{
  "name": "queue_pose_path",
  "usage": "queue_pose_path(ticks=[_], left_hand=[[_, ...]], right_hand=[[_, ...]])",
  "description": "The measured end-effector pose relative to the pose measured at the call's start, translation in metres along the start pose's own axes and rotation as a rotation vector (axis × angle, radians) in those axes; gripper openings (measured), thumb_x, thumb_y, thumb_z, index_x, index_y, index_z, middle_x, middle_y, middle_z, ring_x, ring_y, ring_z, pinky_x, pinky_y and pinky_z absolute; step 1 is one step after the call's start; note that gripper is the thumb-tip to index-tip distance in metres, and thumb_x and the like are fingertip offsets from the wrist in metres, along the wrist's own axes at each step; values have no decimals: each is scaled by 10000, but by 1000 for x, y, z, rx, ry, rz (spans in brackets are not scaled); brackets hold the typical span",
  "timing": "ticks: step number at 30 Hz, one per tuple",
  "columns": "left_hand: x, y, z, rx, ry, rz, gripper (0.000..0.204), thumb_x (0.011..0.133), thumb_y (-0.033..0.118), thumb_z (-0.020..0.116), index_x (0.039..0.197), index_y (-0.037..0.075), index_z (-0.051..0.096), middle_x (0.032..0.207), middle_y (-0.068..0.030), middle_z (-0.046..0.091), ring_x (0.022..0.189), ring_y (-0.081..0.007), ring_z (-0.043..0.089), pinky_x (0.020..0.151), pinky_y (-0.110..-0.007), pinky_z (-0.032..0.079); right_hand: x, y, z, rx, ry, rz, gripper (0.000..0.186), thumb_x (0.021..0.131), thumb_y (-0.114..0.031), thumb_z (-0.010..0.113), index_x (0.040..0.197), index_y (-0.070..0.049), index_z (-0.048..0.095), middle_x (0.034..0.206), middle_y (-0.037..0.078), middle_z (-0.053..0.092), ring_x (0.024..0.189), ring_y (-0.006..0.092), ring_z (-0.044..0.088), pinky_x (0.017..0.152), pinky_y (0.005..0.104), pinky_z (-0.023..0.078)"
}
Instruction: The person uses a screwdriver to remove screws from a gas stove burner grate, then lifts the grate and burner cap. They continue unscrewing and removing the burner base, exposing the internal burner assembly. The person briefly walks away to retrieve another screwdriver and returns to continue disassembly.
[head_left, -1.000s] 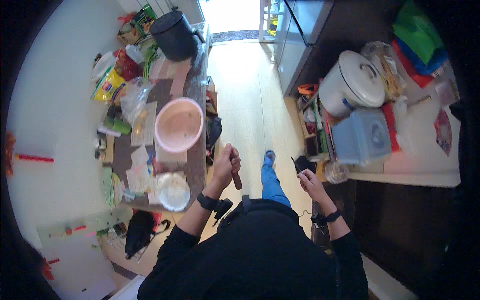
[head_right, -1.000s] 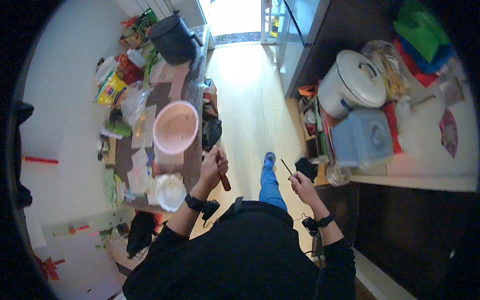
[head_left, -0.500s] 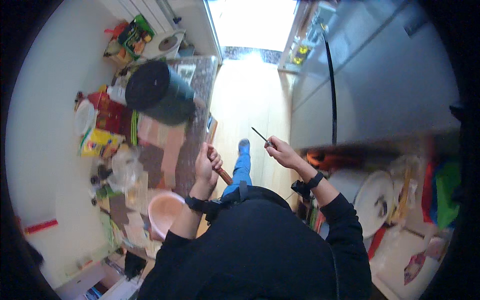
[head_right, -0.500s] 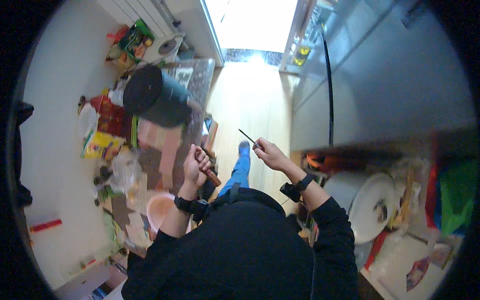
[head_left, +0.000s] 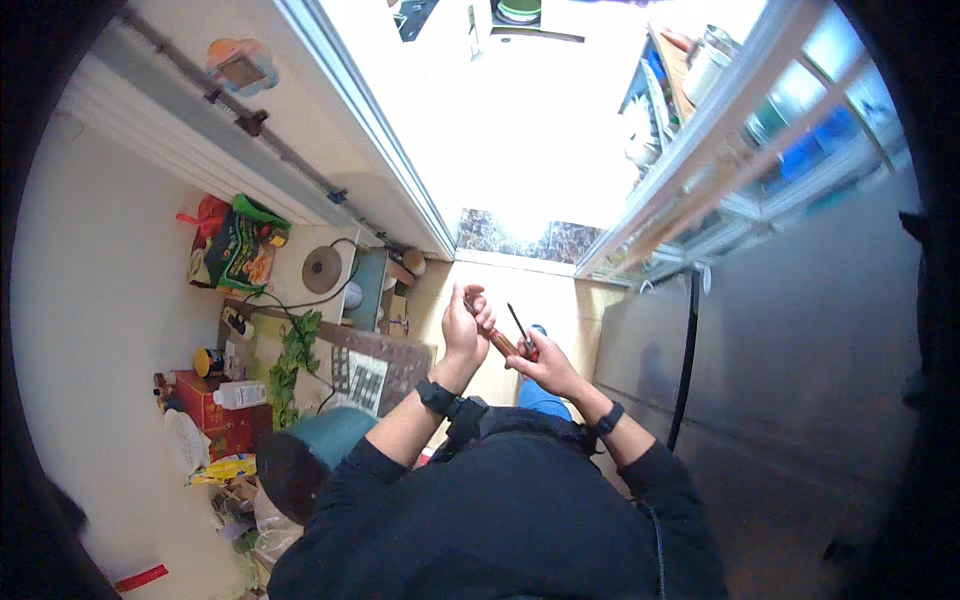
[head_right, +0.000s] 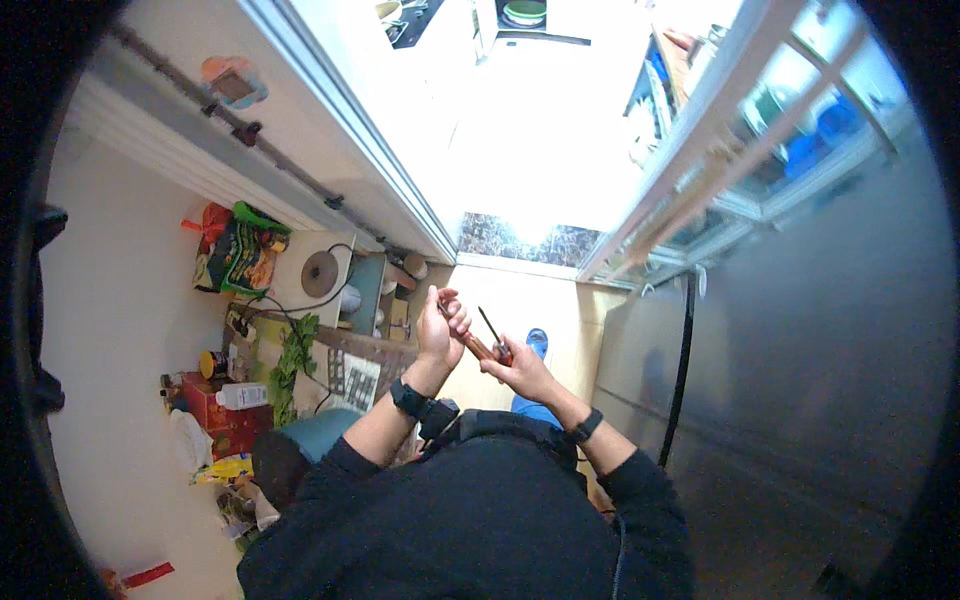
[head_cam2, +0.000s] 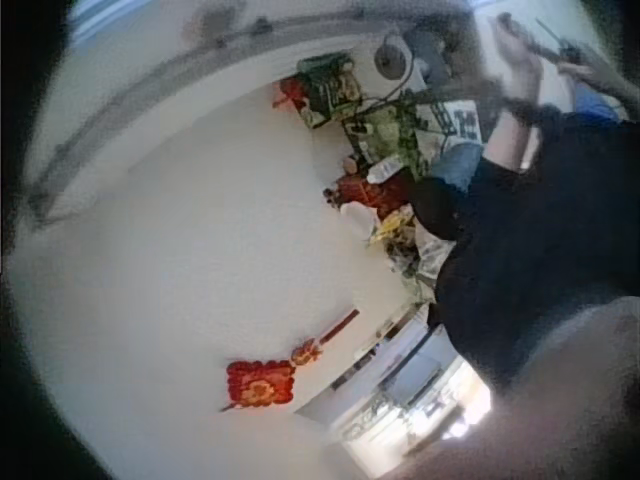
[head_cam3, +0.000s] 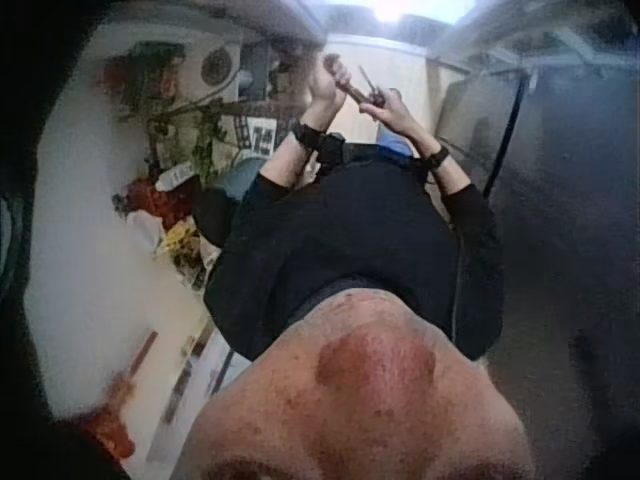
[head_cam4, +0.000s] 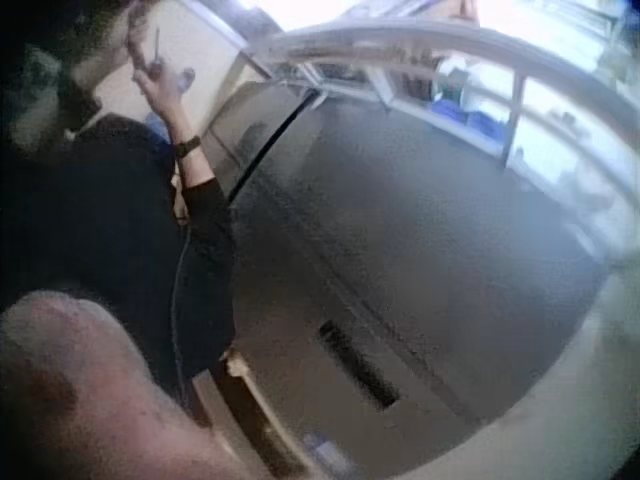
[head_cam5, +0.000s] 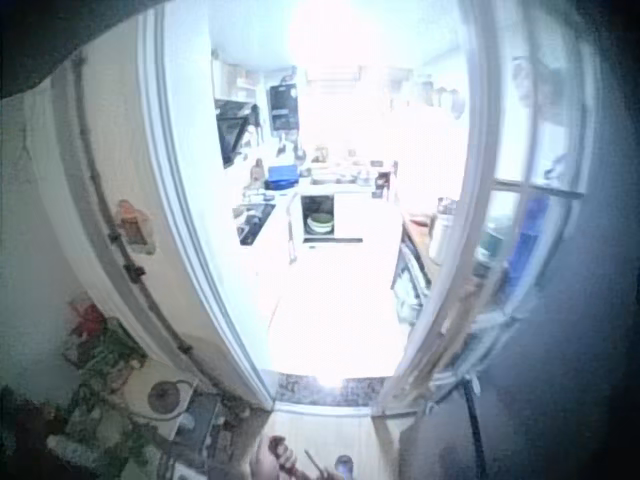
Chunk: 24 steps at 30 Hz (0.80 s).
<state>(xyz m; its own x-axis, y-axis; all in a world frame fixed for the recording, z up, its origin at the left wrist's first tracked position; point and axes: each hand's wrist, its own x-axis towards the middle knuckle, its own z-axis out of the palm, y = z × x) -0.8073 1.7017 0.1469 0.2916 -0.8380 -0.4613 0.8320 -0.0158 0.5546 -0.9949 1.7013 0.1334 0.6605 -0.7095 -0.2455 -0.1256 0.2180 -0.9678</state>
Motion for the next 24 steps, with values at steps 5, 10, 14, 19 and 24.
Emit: queue_pose_path(ticks=[5, 10, 14, 19, 24], left_hand=[[140, 38, 68, 379, 91, 208, 320, 1101, 288, 471, 1168, 8, 609, 915, -37, 595, 804, -139, 588, 718, -300, 503], [291, 77, 122, 373, 107, 278, 218, 1100, 227, 461, 1224, 58, 521, 927, -51, 610, 700, -140, 602, 627, -278, 524], [450, 120, 165, 413, 127, 289, 263, 1109, 249, 452, 1177, 18, 556, 728, -20, 592, 592, -83, 522, 542, -240, 434], [606, 159, 247, 526, 98, 176, 412, 1115, 319, 326, 1186, -11, 563, 590, -44, 535, 502, -88, 455, 464, -233, 358], [768, 189, 320, 509, 127, 229, 364, 1050, 292, 308, 1111, 28, 552, 638, -54, 558, 515, -110, 448, 462, -264, 369]], right_hand=[[175, -58, -75, 22, -65, 58, 252, 969, -205, 729, 941, -58, 527, 791, 6, 649, 662, 50, 523, 580, 242, 431], [358, -119, -134, -78, -145, -164, 474, 954, -248, 733, 1315, 12, 568, 858, 29, 625, 761, 132, 569, 699, 315, 501], [506, -144, -199, -440, -44, -164, 397, 979, -358, 694, 969, 7, 538, 748, 155, 595, 658, 221, 556, 605, 386, 453], [620, -163, -317, 28, 74, 64, 252, 1068, -290, 531, 1000, -52, 579, 710, -12, 524, 600, 63, 459, 516, 243, 377], [750, -176, -452, 167, 199, 62, 288, 1070, -237, 431, 1039, -36, 635, 693, -19, 504, 543, 62, 435, 483, 231, 368]])
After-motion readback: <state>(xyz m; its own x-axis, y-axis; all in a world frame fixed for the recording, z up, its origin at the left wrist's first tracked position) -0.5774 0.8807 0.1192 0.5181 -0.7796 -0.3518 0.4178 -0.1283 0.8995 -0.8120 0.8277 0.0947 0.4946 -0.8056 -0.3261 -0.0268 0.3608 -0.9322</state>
